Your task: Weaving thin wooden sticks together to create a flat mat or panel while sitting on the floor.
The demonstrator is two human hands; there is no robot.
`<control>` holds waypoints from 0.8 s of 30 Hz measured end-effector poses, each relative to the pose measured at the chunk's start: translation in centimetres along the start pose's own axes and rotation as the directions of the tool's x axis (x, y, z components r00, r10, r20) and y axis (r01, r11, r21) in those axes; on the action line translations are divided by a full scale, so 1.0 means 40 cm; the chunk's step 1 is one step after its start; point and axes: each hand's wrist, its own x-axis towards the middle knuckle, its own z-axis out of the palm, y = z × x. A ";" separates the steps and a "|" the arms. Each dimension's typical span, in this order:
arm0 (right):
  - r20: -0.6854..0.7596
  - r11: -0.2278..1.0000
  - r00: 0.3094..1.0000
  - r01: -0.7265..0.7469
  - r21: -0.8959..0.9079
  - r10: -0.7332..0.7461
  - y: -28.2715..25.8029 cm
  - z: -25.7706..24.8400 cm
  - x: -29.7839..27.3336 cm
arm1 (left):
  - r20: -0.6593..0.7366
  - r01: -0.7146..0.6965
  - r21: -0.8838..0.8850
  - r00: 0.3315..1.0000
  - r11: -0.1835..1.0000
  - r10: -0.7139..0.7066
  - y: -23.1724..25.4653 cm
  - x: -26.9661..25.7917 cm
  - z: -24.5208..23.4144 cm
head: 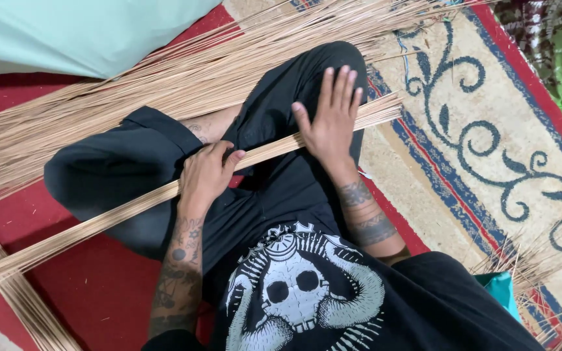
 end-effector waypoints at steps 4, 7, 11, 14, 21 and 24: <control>0.063 0.964 0.962 0.265 0.022 -0.266 -0.072 0.059 -0.080 | -0.079 0.067 0.046 0.995 0.997 -0.063 -0.008 0.000 0.027; 0.132 0.929 0.919 0.367 0.053 -0.371 -0.115 0.060 -0.109 | -0.088 0.093 0.081 0.992 0.992 -0.086 -0.022 0.009 0.045; 0.053 0.906 0.904 0.424 0.008 -0.423 -0.079 0.107 -0.086 | -0.099 0.141 0.099 0.986 0.985 -0.132 -0.022 0.008 0.059; -0.055 0.890 0.894 0.447 0.088 -0.444 -0.049 0.119 -0.056 | -0.132 0.163 0.114 0.980 0.980 -0.148 -0.002 -0.010 0.039; -0.070 0.940 0.938 0.336 -0.057 -0.340 0.060 0.085 0.020 | -0.412 -0.013 0.072 0.910 0.997 0.042 -0.018 -0.062 -0.017; -0.089 0.947 0.943 0.318 -0.050 -0.321 0.088 0.055 0.064 | -0.468 -0.014 0.087 0.882 0.996 0.054 -0.055 -0.082 -0.027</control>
